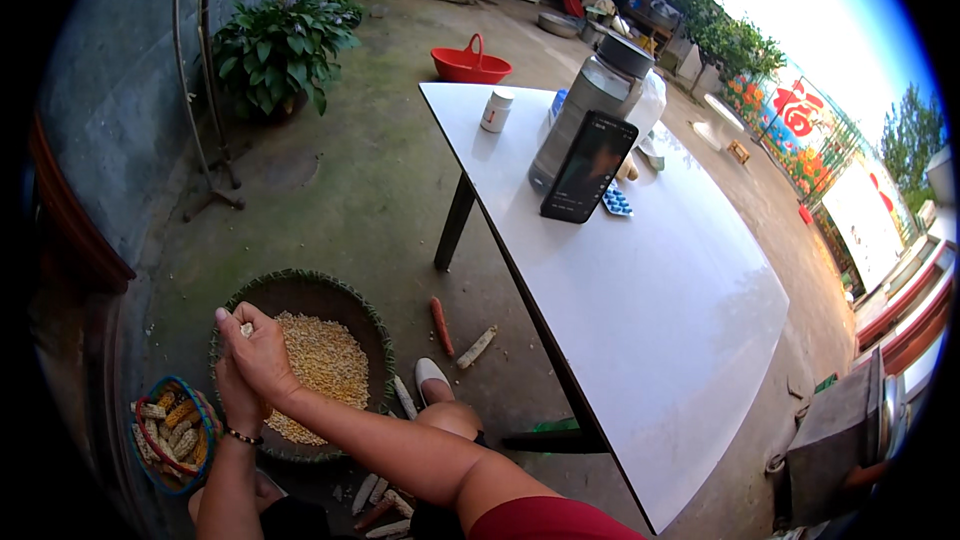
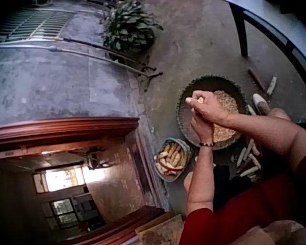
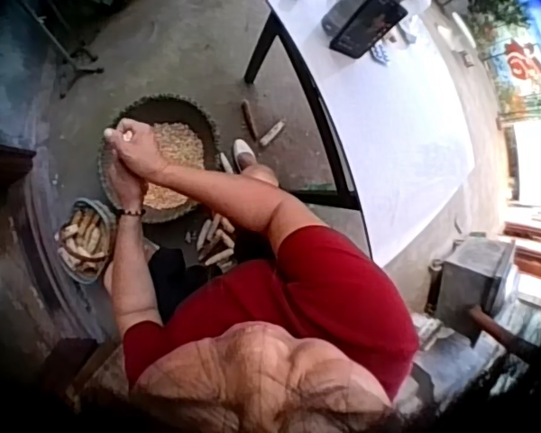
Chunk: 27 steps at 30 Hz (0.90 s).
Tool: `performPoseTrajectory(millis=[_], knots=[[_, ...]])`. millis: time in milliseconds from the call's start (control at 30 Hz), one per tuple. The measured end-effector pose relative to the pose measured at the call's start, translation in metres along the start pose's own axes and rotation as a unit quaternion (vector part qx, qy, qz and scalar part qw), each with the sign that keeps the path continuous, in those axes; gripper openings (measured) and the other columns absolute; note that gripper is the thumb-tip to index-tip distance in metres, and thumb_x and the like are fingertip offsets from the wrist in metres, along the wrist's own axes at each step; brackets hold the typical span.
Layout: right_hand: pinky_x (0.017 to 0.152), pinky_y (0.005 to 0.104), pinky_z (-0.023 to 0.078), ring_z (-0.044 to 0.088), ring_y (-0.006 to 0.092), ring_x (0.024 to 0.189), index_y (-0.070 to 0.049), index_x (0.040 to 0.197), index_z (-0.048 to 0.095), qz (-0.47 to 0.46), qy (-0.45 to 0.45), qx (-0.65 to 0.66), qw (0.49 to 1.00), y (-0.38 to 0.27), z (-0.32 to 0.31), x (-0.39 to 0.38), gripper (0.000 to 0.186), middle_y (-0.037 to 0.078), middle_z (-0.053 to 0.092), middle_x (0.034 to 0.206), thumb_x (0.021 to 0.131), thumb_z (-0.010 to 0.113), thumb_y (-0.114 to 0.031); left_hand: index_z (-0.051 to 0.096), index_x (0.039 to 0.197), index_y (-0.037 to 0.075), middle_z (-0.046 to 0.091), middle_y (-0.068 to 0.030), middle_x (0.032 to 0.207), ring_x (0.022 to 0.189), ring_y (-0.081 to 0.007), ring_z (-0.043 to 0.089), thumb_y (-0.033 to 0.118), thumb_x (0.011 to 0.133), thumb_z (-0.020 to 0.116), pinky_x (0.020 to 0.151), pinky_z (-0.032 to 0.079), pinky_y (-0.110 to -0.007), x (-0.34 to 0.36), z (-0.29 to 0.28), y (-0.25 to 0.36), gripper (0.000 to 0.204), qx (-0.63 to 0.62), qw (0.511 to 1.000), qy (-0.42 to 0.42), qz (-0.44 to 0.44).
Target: The person sits on the ground and shucks corn cobs by hand, removing kernels into a large woven basket. They pick up cobs from a smaller basket, strip the kernels, and place the bare cobs on the ground. The process is repeated continuously throughout the clip.
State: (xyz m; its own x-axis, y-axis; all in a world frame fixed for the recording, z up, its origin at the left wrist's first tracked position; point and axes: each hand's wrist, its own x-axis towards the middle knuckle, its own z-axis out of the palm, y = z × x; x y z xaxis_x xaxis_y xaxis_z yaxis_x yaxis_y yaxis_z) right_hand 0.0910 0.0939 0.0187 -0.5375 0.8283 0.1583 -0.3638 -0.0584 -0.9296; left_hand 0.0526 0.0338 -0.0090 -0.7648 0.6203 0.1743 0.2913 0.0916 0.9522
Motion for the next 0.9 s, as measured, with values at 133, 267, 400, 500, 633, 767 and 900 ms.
performPoseTrajectory(millis=[133,267,400,500,633,767,900], knots=[[0.054,0.0253,0.037,0.036,0.0060,0.060,-0.002,0.068,0.044,-0.008,0.022,-0.007,1.000,0.001,-0.001,-0.003,0.034,0.001,0.040,0.058,0.093,0.056,-0.022,0.057,0.071,-0.005,0.059,-0.0031,0.063,0.063,-0.0081,0.053,0.041,0.100,0.033,0.054,0.041,-0.031,0.000,0.001,-0.001,0.059,-0.059,0.998,-0.009,-0.029],[0.051,0.0212,0.037,0.042,0.0023,0.059,-0.005,0.068,0.047,-0.046,0.021,-0.003,0.999,0.002,-0.001,-0.005,0.032,-0.003,0.049,0.060,0.093,0.057,-0.022,0.057,0.069,-0.002,0.058,-0.0013,0.063,0.062,-0.0073,0.052,0.043,0.099,0.034,0.052,0.040,-0.030,0.001,0.000,-0.005,0.059,-0.060,0.998,-0.016,-0.020],[0.053,0.0233,0.038,0.041,0.0044,0.059,-0.004,0.069,0.047,-0.060,0.006,-0.018,0.998,-0.001,0.000,-0.011,0.031,-0.001,0.047,0.060,0.092,0.057,-0.021,0.057,0.068,-0.001,0.055,0.0010,0.061,0.061,-0.0066,0.050,0.044,0.099,0.034,0.051,0.039,-0.029,0.001,0.000,-0.015,0.060,-0.139,0.988,0.000,-0.067],[0.053,0.0266,0.038,0.039,0.0065,0.059,-0.002,0.069,0.046,-0.088,-0.002,-0.041,0.995,-0.006,0.002,-0.015,0.031,0.002,0.044,0.058,0.092,0.056,-0.019,0.056,0.066,0.000,0.053,0.0012,0.059,0.059,-0.0072,0.050,0.047,0.099,0.033,0.050,0.038,-0.029,0.004,-0.001,-0.018,0.062,-0.103,0.994,0.024,-0.037],[0.053,0.0258,0.038,0.038,0.0054,0.059,-0.003,0.069,0.046,-0.031,0.023,-0.011,0.999,-0.011,0.002,-0.010,0.032,0.000,0.042,0.058,0.092,0.057,-0.021,0.055,0.064,0.001,0.053,-0.0007,0.060,0.056,-0.0098,0.049,0.051,0.098,0.029,0.050,0.036,-0.029,0.009,-0.008,-0.016,0.066,-0.090,0.990,0.002,-0.107],[0.052,0.0240,0.037,0.036,0.0038,0.061,-0.005,0.069,0.044,0.041,0.073,0.031,0.996,-0.014,-0.008,0.005,0.033,-0.002,0.039,0.059,0.092,0.058,-0.023,0.055,0.065,0.000,0.052,0.0004,0.060,0.056,-0.0080,0.044,0.053,0.098,0.027,0.051,0.031,-0.027,0.010,-0.010,-0.013,0.069,-0.056,0.996,-0.031,-0.063],[0.052,0.0217,0.036,0.034,0.0025,0.061,-0.006,0.069,0.043,0.006,0.059,-0.025,0.998,-0.015,-0.007,0.002,0.033,-0.004,0.038,0.060,0.093,0.057,-0.024,0.055,0.066,0.000,0.052,0.0002,0.059,0.057,-0.0070,0.044,0.048,0.099,0.027,0.050,0.032,-0.029,0.005,-0.004,-0.011,0.065,-0.007,0.998,-0.043,-0.050]])
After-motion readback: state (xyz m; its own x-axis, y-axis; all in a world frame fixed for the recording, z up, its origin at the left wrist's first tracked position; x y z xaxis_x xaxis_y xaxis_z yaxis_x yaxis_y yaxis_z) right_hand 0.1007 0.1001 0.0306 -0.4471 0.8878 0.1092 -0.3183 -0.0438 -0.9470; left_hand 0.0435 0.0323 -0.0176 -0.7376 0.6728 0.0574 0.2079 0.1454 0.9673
